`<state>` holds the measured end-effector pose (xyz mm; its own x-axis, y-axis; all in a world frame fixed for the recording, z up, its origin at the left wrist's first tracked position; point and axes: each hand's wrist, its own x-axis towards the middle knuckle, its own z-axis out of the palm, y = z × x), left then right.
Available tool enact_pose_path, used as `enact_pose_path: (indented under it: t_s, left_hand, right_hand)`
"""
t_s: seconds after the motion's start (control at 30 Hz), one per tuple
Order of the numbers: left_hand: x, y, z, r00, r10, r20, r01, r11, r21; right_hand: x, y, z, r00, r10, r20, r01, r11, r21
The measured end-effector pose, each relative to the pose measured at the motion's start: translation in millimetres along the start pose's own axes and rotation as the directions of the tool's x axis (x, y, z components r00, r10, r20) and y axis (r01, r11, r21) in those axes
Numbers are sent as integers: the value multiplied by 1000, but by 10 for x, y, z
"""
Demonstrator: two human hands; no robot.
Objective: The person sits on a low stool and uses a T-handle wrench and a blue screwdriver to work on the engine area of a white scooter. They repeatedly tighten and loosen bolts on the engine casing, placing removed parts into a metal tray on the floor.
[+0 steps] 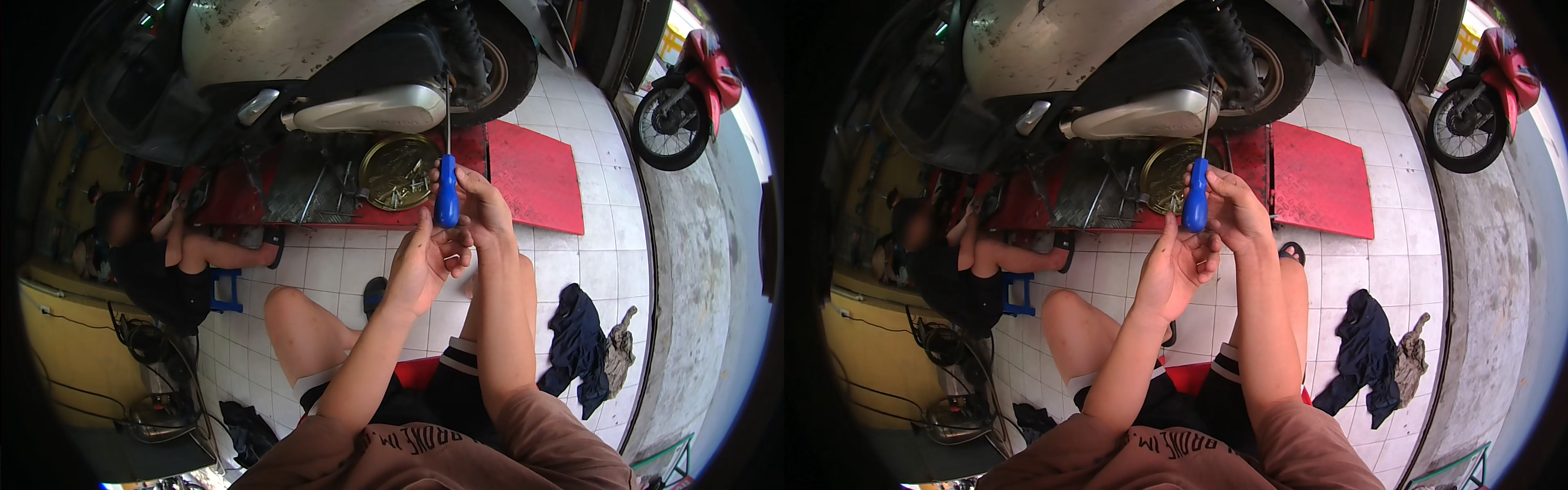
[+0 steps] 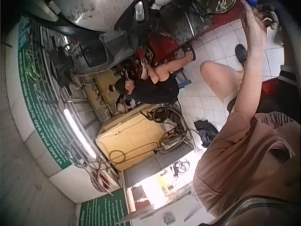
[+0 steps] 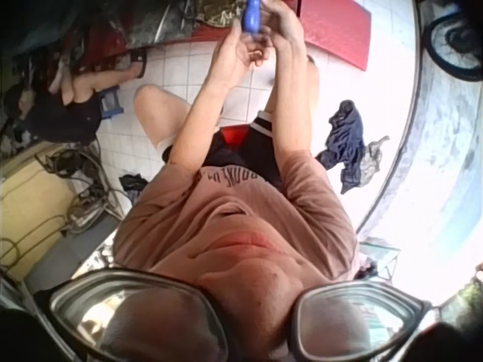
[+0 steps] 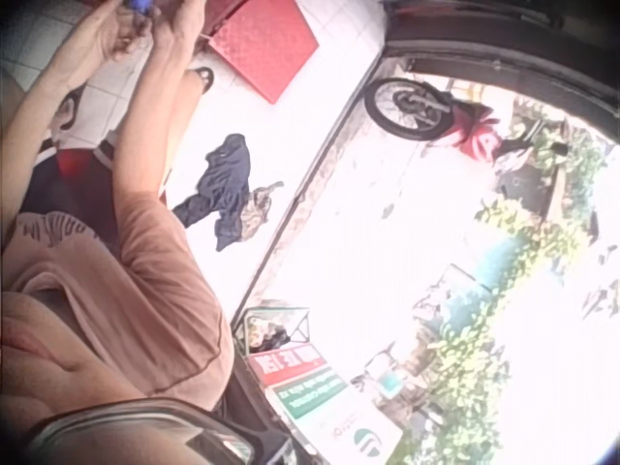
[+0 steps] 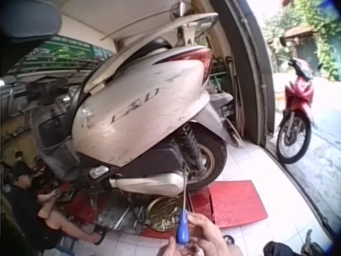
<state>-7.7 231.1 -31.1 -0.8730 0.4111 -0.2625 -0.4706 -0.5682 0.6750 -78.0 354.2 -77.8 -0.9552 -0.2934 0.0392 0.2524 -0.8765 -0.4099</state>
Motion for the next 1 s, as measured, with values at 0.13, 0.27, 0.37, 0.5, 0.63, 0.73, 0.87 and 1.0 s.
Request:
enact_pose_path:
  t_s: [0.13, 0.27, 0.37, 0.5, 0.63, 0.73, 0.87, 1.0]
  left_hand:
    - [95, -33, -12, 972, 100, -211, -101, 995, 7]
    - [123, -12, -36, 819, 536, -205, -328, 730, 600]
    - [115, -48, 15, 595, 790, 149, -316, 60, 947]
    - [152, -73, -61, 472, 789, 394, -273, -294, 916]
    - [101, -149, -53, 682, 730, -36, -389, 405, 828]
    - [22, 25, -88, 960, 162, -229, -66, 924, 376]
    - [15, 66, -76, 974, -222, 50, 227, 962, -152]
    - [43, 42, -148, 985, -163, 60, 172, 886, -431]
  right_hand:
    - [45, -12, -73, 995, -5, 100, 5, 1000, 0]
    - [3, -13, -8, 995, 13, -94, -22, 995, -100]
    - [6, 2, 1, 979, -21, -202, -18, 981, -191]
    - [42, 71, -9, 990, -34, -134, 2, 972, -237]
    - [53, 90, -60, 999, 3, -36, -6, 995, -96]
    - [58, 106, -60, 998, 15, 67, -21, 996, 83]
    - [104, 127, -69, 979, -19, 203, -31, 970, 242]
    - [52, 95, 16, 996, -9, 91, 2, 998, 68]
